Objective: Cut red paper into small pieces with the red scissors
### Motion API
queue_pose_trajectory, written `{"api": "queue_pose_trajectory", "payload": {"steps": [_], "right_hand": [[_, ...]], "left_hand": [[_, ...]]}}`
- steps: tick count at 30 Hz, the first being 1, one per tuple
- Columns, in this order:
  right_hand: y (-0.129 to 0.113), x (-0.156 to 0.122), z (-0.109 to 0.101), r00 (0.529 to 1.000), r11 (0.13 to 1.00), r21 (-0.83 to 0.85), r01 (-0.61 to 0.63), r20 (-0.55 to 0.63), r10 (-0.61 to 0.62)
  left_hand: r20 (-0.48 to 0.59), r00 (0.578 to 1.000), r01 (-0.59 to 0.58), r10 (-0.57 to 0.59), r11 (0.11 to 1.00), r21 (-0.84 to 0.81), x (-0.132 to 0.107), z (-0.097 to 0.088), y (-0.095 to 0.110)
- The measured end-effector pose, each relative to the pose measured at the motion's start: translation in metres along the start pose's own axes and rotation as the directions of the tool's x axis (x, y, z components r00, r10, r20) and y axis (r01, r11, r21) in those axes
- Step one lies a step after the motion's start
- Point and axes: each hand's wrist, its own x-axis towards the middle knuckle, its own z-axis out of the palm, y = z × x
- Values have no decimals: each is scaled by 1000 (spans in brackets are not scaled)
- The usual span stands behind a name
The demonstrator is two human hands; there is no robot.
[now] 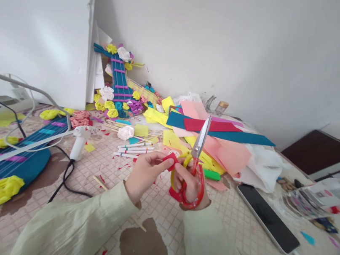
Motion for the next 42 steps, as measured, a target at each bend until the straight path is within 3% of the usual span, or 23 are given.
{"api": "queue_pose_trajectory", "payload": {"steps": [6,11,14,18,24,42], "right_hand": [[-14,-5,-3,999,1000,22,-20,25,19],[-9,-4,2,993,981,167,-97,82,84],[-3,-5,4,972,977,128,-171,187,145],[-1,-10,13,950,978,-19,-208,235,207],[-1,-15,24,950,977,-66,-200,232,210],[-2,-14,26,923,945,-139,-295,215,319]], "left_hand": [[135,990,-67,53,992,107,-2,-1,7],[-24,990,-132,136,984,117,2,-7,18],[-73,985,-154,156,987,37,6,-11,26],[-77,988,-140,131,983,-115,8,-13,32],[-71,994,-98,81,957,-272,8,-12,33],[-122,990,-93,65,967,-238,11,-14,31]]}}
